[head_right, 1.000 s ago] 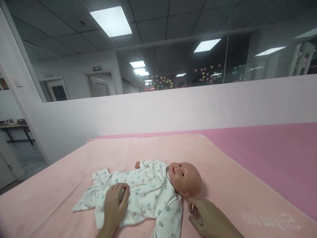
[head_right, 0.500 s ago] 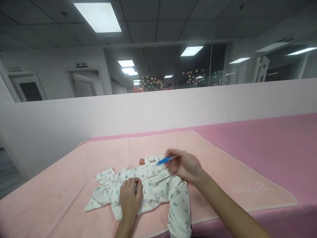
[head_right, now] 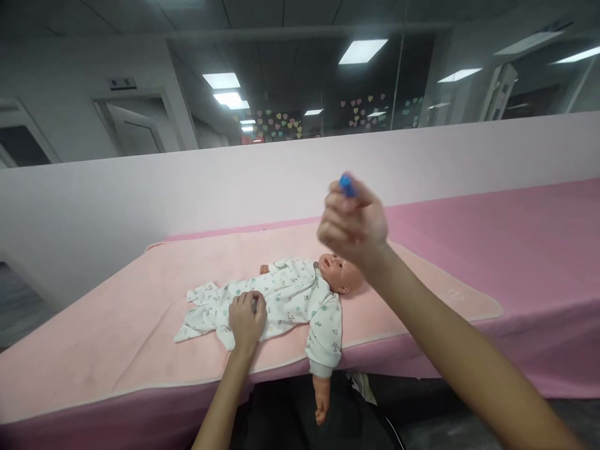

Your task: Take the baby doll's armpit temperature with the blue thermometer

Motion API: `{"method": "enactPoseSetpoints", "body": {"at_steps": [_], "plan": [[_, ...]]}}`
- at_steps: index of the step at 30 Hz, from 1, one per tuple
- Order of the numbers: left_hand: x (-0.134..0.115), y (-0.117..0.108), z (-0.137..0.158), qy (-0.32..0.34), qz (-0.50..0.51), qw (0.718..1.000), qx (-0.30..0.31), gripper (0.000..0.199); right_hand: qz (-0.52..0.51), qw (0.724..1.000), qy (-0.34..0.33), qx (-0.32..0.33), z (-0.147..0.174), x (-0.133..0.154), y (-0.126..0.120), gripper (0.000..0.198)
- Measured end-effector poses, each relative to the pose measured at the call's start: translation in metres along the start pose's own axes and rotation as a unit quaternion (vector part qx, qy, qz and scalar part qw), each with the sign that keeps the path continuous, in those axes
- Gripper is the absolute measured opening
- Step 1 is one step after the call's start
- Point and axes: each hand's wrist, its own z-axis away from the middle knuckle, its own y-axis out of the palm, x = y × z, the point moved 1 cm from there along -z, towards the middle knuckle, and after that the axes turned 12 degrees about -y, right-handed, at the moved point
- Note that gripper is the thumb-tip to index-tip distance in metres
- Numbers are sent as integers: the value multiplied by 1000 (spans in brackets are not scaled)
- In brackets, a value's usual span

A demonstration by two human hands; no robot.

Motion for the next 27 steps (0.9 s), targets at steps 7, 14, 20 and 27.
{"method": "enactPoseSetpoints", "body": {"at_steps": [7,14,20,27], "plan": [[1,1,2,-19,-5,1000,8,16,-110,992,-46,-43,3,23,-11,54],[-8,-9,2,-3,16,999,34,18,-99,994,38,-38,16,-12,-28,36],[-9,-15,-1,38,37,996,68,22,-50,960,275,-3,64,-98,-38,39],[-7,-11,-4,35,24,998,57,19,-25,923,373,-88,117,-160,-94,34]]}}
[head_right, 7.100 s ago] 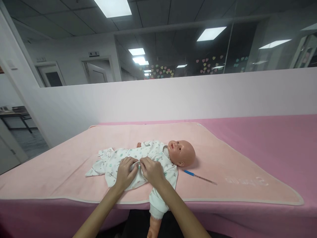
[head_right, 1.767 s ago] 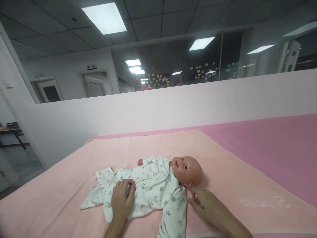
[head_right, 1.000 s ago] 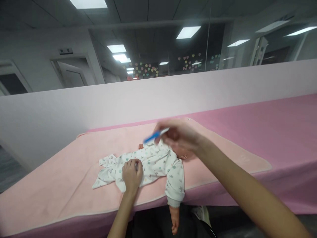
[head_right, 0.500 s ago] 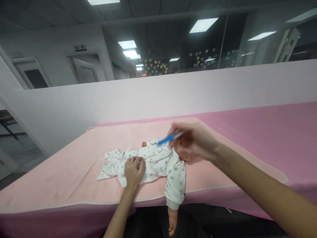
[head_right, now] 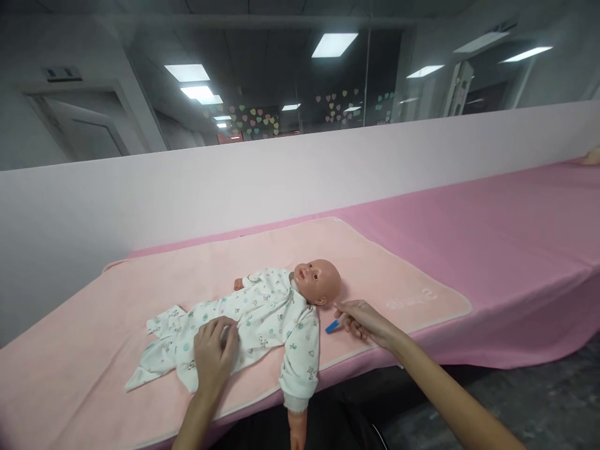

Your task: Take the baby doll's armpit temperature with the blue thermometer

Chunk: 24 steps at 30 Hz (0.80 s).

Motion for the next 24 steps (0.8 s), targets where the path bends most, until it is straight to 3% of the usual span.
{"method": "enactPoseSetpoints", "body": {"at_steps": [4,7,11,14,19,21,24], "plan": [[1,3,0,-10,-40,998,-48,17,-29,998,48,42,-8,-22,-34,34],[1,5,2,0,-65,995,-73,15,-38,997,47,51,-13,-36,-56,37],[-1,7,3,28,-76,996,-44,14,-7,998,23,55,-13,-41,-59,44],[-3,7,4,37,-80,996,-14,13,2,998,-25,63,-13,-33,-28,47],[-5,6,4,21,-56,998,3,14,52,986,-154,33,-31,-10,65,49],[-2,6,4,-9,-42,999,-20,13,136,968,-208,-26,-44,-6,94,45],[3,6,4,-55,-36,996,-62,11,239,936,-236,-106,-58,-11,115,41]]}}
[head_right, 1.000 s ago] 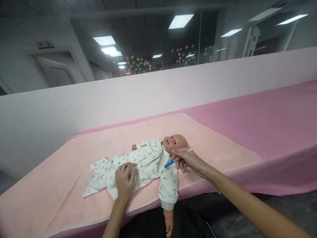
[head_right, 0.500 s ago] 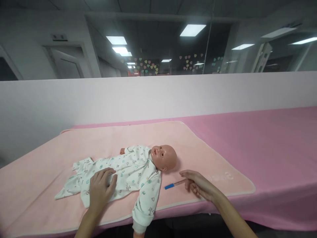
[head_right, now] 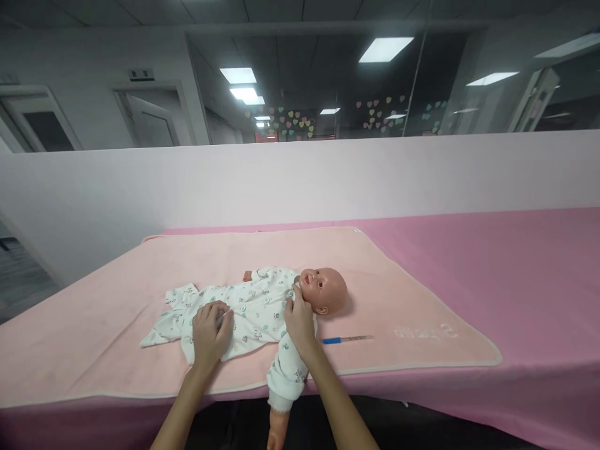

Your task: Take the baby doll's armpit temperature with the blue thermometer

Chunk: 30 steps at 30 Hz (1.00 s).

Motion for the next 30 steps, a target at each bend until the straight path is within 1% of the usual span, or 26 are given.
{"method": "enactPoseSetpoints", "body": {"at_steps": [2,4,7,8,9,11,13,15,16,19,22,27,30], "plan": [[2,0,0,-8,-4,1000,-7,10,46,999,-4,-25,1,-5,7,39],[0,1,0,-16,13,999,-24,8,58,997,-19,-54,6,-10,9,38],[-14,2,-1,-48,99,989,-93,9,35,994,-39,-92,12,-14,9,37],[-23,4,-2,-46,127,986,-101,10,26,994,-42,-95,14,-15,8,37],[-35,7,-3,-30,144,985,-92,11,20,994,-44,-97,14,-15,8,37],[-62,17,-4,32,142,989,-23,14,15,994,-50,-99,15,-15,8,37],[-86,30,-3,95,110,989,41,22,15,992,-63,-106,16,-15,8,36],[-101,43,1,131,71,986,72,27,15,990,-83,-114,16,-16,9,35],[-104,49,3,139,56,986,76,27,10,989,-93,-118,16,-18,9,34],[-101,61,10,146,34,987,52,22,-13,983,-114,-145,15,-23,13,34],[-93,64,16,148,41,988,16,16,-24,976,-129,-175,13,-26,15,32],[-91,68,16,151,24,988,-10,17,-9,974,-134,-182,11,-25,15,29],[-90,72,14,155,28,987,-24,18,-21,974,-136,-177,10,-26,17,30]]}}
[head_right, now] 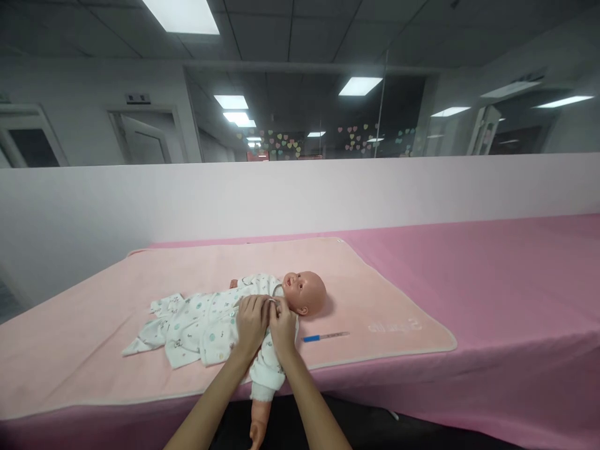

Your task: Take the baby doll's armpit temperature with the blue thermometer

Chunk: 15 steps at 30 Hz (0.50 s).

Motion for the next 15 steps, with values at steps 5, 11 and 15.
{"method": "enactPoseSetpoints", "body": {"at_steps": [5,11,15], "plan": [[2,-3,1,-1,35,999,-28,17,-49,999,4,-3,2,-6,4,27],[-4,-10,3,-19,56,998,-30,13,-50,999,14,7,3,-6,3,23],[-5,-10,4,-28,67,996,-43,11,-35,999,20,7,3,-5,1,22]]}}
